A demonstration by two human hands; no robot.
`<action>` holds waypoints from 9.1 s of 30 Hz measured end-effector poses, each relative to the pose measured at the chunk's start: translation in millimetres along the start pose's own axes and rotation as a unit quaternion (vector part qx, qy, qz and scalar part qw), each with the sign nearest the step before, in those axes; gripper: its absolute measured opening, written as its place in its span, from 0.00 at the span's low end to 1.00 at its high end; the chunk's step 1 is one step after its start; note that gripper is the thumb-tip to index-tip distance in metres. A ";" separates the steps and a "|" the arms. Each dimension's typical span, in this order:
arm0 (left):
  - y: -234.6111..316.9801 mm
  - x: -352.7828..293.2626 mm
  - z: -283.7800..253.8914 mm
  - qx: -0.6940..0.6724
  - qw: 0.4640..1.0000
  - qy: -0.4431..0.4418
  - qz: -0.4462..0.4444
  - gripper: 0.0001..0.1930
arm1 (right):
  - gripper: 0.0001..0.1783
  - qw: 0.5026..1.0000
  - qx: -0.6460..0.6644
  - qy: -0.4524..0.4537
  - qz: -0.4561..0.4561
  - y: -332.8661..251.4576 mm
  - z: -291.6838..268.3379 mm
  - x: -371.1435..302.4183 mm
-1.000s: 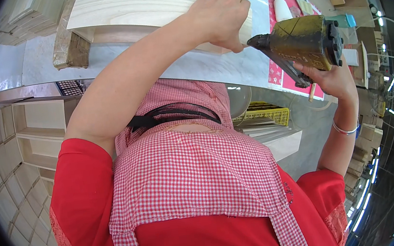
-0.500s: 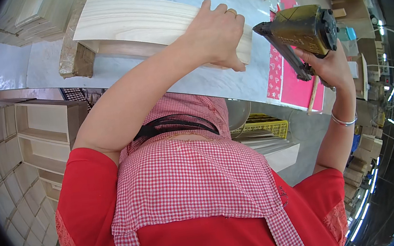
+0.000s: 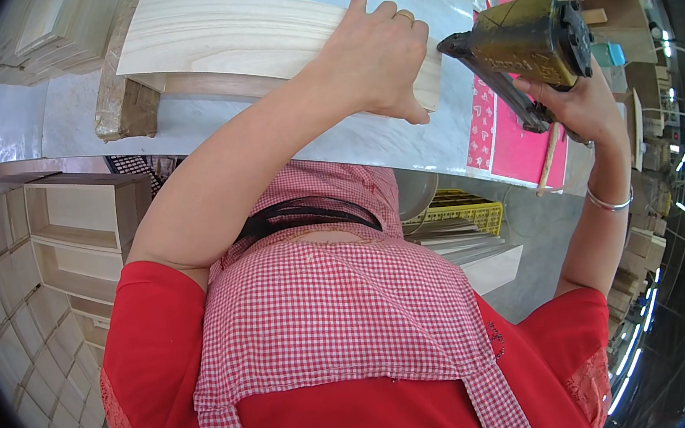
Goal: The recorder is assembling wooden boxes by applying glue to the components and securing them with a nail gun and hammer.
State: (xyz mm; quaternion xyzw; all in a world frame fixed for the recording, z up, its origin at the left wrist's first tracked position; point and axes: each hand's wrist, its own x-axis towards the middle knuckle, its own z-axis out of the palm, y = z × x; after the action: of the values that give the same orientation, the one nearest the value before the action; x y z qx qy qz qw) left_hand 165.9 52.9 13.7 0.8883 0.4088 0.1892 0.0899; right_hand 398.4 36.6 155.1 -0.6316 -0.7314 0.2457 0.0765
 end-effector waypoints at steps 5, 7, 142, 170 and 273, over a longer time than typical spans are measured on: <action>-1.8 -1.1 4.2 0.008 0.999 0.029 0.009 0.39 | 0.19 0.999 0.000 -0.023 0.043 -7.8 -4.1 1.9; -1.1 -5.5 5.2 0.020 0.998 0.050 0.015 0.37 | 0.18 0.999 0.020 -0.001 0.036 -1.4 -2.1 -1.7; -92.0 -96.9 45.3 -0.448 0.863 0.219 -0.086 0.52 | 0.24 0.993 -0.043 -0.077 -0.078 -100.2 22.6 77.1; -45.7 -80.0 85.7 -0.132 0.907 0.300 -0.265 0.31 | 0.22 0.989 -0.022 -0.088 -0.118 -96.9 40.3 27.9; -94.3 -92.2 -4.6 -0.518 0.713 0.210 -0.424 0.22 | 0.32 0.866 0.227 0.434 0.103 229.7 97.3 103.4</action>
State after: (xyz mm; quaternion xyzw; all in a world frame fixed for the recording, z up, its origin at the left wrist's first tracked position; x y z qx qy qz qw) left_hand 44.0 44.0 -35.9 0.3733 0.5887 0.4953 0.5183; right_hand 541.2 129.2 -54.6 -0.7110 -0.4796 0.1129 0.5017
